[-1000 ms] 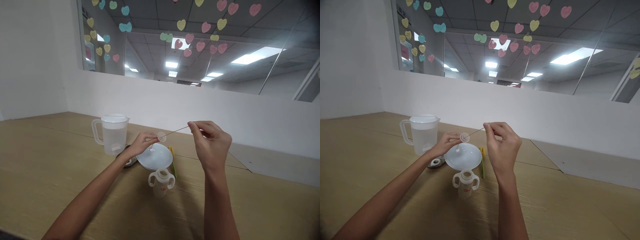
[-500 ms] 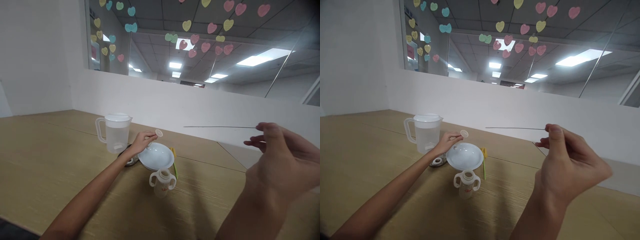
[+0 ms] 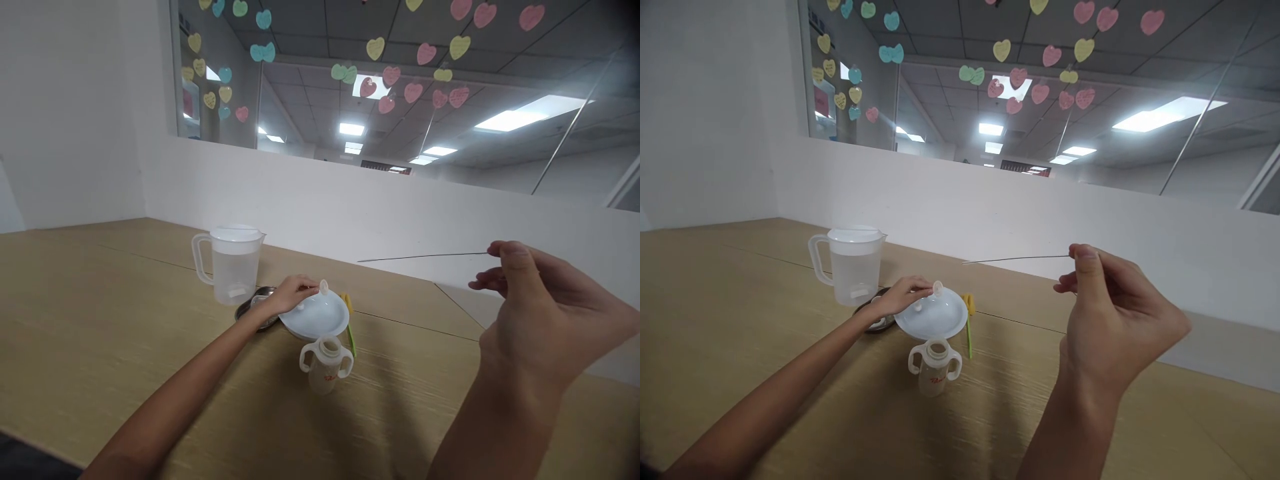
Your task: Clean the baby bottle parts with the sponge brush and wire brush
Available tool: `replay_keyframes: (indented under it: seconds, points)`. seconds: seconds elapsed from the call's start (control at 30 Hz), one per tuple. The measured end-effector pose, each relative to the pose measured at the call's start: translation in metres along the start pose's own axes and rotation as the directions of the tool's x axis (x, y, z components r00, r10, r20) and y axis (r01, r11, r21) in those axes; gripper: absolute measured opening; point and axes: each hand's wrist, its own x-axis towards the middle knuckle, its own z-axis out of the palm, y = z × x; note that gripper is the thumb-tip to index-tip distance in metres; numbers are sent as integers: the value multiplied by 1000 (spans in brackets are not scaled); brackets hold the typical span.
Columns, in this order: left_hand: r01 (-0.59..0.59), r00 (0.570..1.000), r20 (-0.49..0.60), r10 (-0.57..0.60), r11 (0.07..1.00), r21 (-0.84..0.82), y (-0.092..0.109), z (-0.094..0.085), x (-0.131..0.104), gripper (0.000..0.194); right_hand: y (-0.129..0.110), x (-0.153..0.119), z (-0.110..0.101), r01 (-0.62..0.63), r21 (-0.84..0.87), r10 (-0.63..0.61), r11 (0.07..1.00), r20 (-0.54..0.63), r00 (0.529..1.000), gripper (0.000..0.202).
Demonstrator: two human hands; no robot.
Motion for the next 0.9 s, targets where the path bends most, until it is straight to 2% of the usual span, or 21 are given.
replay_keyframes:
  seconds: [0.17, 0.43, 0.63, 0.9]
  points:
    - [44, 995, 81, -53, 993, 110, -15, 10, -2, 32, -1, -1, 1, -28, -16, 28, 999, 23, 999, 3]
    - [121, 983, 108, -148, 967, 223, -28, 16, -5, 30, -2, -3, 5, -16, -51, 19, 999, 63, 998, 5]
    - [187, 961, 126, -247, 913, 363, -26, 16, -6, 27, -4, -4, 2, -40, -69, 48, 997, 131, 990, 6]
    - [259, 931, 88, -353, 813, 521, -22, 15, -7, 18, -4, -5, 3, -42, -73, 52, 996, 136, 989, 8]
